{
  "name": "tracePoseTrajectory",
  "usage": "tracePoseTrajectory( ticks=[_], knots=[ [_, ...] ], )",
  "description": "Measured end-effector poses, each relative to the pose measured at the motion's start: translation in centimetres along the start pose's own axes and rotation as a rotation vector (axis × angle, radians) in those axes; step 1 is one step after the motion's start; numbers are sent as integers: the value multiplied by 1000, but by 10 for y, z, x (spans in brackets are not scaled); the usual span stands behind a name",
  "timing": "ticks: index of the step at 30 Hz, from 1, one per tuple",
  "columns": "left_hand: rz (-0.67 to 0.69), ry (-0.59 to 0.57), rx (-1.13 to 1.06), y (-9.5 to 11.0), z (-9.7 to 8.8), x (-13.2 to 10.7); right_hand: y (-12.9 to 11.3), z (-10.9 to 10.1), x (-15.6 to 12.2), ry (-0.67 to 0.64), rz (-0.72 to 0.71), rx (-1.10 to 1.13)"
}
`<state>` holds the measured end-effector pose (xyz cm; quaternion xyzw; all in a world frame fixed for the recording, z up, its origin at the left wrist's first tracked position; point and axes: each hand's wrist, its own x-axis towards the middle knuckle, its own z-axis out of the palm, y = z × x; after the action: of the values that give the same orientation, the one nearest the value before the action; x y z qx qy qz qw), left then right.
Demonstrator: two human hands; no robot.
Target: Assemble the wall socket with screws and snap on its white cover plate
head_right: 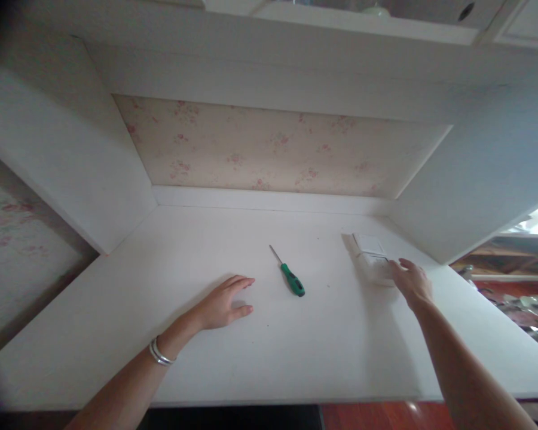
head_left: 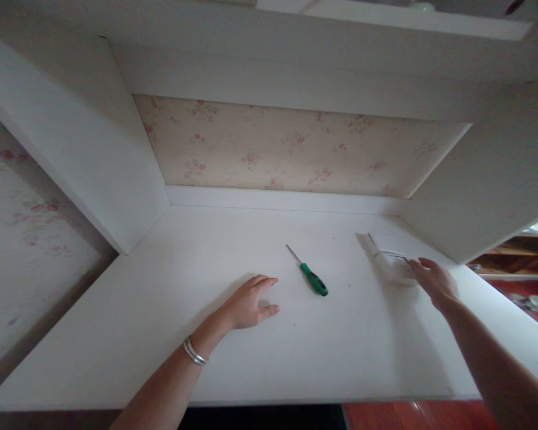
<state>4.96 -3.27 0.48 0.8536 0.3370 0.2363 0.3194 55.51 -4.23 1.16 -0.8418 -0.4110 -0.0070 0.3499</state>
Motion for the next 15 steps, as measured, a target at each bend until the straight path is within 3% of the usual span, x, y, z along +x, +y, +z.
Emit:
tracePoseTrajectory(
  ticks=[5, 6, 10, 12, 15],
  knots=[
    [-8, 20, 11, 0, 2, 1, -44, 9, -50, 92, -176, -39],
    [-10, 24, 10, 0, 2, 2, -56, 13, -66, 43, -226, -16],
    [-20, 55, 6, -2, 4, 2, -110, 37, -131, -385, -478, 65],
    [-21, 65, 9, -4, 5, 1, -134, 49, -154, -481, -546, 50],
    [-19, 73, 7, -6, 6, 1, -158, 65, -172, -504, -594, -7]
  ],
)
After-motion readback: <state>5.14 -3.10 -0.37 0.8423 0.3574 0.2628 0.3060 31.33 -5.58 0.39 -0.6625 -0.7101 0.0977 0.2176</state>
